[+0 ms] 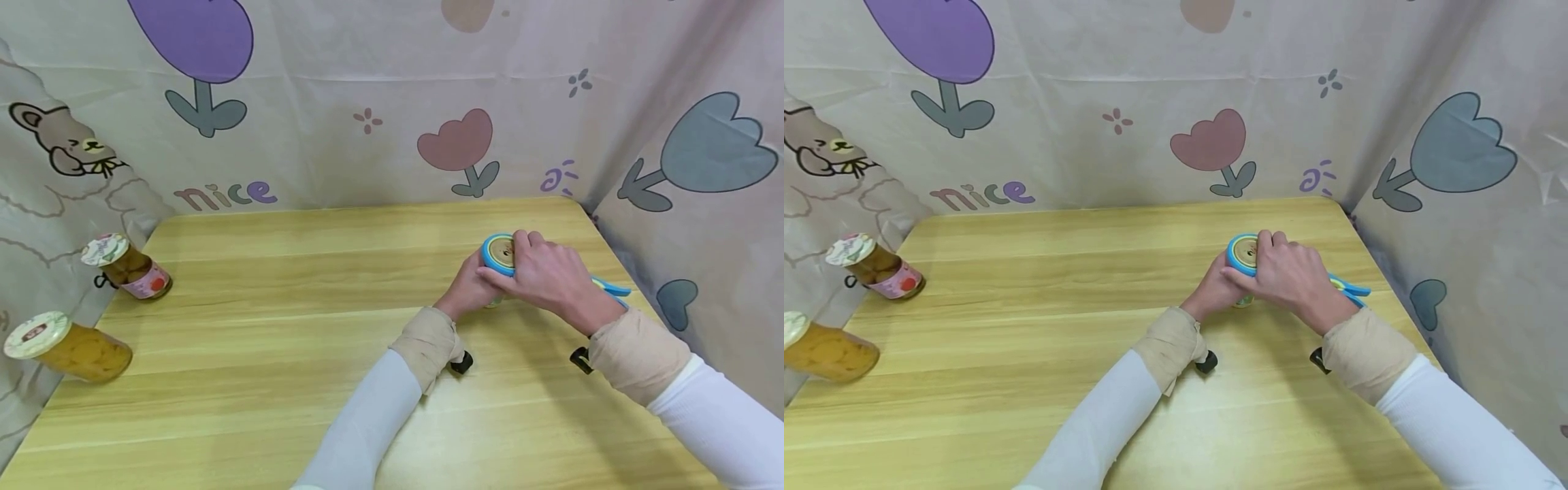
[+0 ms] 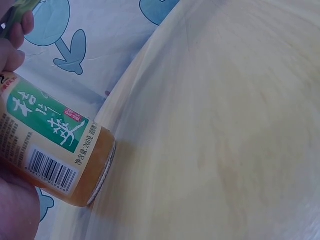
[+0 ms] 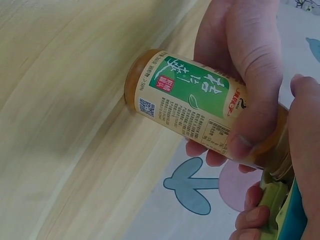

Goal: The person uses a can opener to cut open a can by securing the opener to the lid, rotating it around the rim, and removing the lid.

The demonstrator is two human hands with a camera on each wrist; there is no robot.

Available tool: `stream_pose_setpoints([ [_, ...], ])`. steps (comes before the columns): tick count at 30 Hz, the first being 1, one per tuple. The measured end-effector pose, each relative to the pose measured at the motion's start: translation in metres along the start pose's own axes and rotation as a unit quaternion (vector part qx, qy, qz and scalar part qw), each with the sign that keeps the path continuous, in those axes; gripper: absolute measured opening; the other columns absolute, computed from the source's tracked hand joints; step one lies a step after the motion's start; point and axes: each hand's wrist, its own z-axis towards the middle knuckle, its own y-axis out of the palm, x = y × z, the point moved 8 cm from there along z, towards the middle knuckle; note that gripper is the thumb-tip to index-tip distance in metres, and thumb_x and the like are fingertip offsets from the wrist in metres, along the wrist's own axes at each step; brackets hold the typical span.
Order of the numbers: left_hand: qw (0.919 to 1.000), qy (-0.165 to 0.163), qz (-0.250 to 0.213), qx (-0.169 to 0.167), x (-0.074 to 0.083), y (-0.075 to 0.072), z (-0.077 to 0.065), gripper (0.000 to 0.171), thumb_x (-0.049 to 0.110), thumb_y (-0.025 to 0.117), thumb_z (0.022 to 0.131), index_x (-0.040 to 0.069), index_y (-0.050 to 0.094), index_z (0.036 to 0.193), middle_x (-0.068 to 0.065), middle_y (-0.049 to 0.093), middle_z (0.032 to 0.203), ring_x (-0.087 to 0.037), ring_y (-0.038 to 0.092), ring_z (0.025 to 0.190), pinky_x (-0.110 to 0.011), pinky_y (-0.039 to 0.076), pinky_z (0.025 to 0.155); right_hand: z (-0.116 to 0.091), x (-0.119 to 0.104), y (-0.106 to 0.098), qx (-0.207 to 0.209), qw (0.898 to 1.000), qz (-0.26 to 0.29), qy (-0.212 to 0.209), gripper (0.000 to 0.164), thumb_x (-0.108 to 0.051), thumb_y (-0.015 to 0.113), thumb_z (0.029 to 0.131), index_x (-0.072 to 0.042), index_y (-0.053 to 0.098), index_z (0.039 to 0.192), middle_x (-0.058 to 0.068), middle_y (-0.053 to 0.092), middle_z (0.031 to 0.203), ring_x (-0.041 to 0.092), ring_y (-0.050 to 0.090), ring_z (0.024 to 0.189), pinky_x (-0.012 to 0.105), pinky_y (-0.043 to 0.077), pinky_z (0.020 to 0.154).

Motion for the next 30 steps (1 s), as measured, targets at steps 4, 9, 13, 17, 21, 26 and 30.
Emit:
stream_pose_setpoints([
  [4, 1.0000, 0.002, 0.001, -0.004, -0.0008, 0.0012, -0.0010, 0.065, 0.006, 0.073, 0.083, 0.009, 0.040, 0.140, -0.007, 0.053, 0.132, -0.012, 0.052, 0.117, -0.020, 0.042, 0.097, -0.0012, -0.0001, 0.0009, -0.001, 1.000, -0.001, -0.001, 0.081, -0.085, 0.035, 0.078, -0.006, 0.046, 0.087, 0.009, 0.048, 0.072, 0.025, 0.044, 0.047, 0.035, 0.037, 0.038],
  [9, 1.0000, 0.004, 0.006, 0.007, 0.0028, -0.0028, -0.0030, 0.064, 0.006, 0.072, 0.084, 0.009, 0.041, 0.139, -0.007, 0.054, 0.131, -0.011, 0.052, 0.117, -0.020, 0.042, 0.097, 0.0002, -0.0027, 0.0004, 0.000, 1.000, -0.002, -0.002, 0.081, -0.085, 0.035, 0.078, -0.005, 0.046, 0.086, 0.008, 0.048, 0.071, 0.024, 0.044, 0.047, 0.035, 0.038, 0.038],
  [13, 0.9999, 0.002, 0.010, 0.007, 0.0047, -0.0043, -0.0046, 0.064, 0.004, 0.073, 0.082, 0.006, 0.042, 0.138, -0.008, 0.054, 0.130, -0.010, 0.053, 0.116, -0.020, 0.042, 0.097, -0.0001, -0.0045, -0.0003, 0.006, 1.000, -0.012, -0.006, 0.079, -0.083, 0.038, 0.078, -0.004, 0.045, 0.080, 0.009, 0.048, 0.068, 0.024, 0.044, 0.046, 0.035, 0.038, 0.038],
  [17, 0.9998, 0.013, 0.011, 0.002, 0.0055, -0.0036, -0.0037, 0.064, 0.002, 0.073, 0.081, 0.006, 0.042, 0.137, -0.009, 0.055, 0.129, -0.010, 0.053, 0.115, -0.020, 0.042, 0.097, -0.0010, -0.0053, -0.0050, 0.037, 0.999, -0.026, -0.012, 0.075, -0.079, 0.043, 0.078, -0.004, 0.044, 0.074, 0.010, 0.045, 0.063, 0.024, 0.042, 0.043, 0.035, 0.037, 0.035],
  [21, 0.9997, 0.023, 0.006, 0.002, 0.0044, -0.0030, -0.0030, 0.062, 0.001, 0.072, 0.082, 0.006, 0.043, 0.136, -0.009, 0.055, 0.128, -0.011, 0.053, 0.115, -0.021, 0.043, 0.097, -0.0018, -0.0048, -0.0061, 0.055, 0.998, -0.028, -0.014, 0.074, -0.079, 0.044, 0.078, -0.005, 0.043, 0.072, 0.009, 0.044, 0.061, 0.024, 0.041, 0.042, 0.034, 0.037, 0.035],
  [26, 0.9996, 0.027, 0.002, 0.000, 0.0031, -0.0005, -0.0028, 0.062, 0.000, 0.071, 0.081, 0.006, 0.043, 0.137, -0.011, 0.056, 0.128, -0.013, 0.053, 0.115, -0.022, 0.043, 0.097, -0.0039, -0.0025, -0.0039, 0.055, 0.998, -0.023, -0.006, 0.077, -0.082, 0.042, 0.077, -0.005, 0.043, 0.076, 0.009, 0.045, 0.063, 0.024, 0.041, 0.042, 0.035, 0.038, 0.036],
  [30, 0.9996, 0.029, -0.002, 0.001, 0.0034, 0.0002, -0.0012, 0.063, -0.002, 0.071, 0.081, 0.005, 0.043, 0.136, -0.011, 0.056, 0.128, -0.012, 0.053, 0.115, -0.021, 0.043, 0.097, -0.0045, -0.0012, -0.0041, 0.062, 0.998, -0.024, -0.005, 0.077, -0.082, 0.043, 0.077, -0.004, 0.043, 0.077, 0.009, 0.044, 0.063, 0.024, 0.041, 0.042, 0.036, 0.037, 0.035],
])
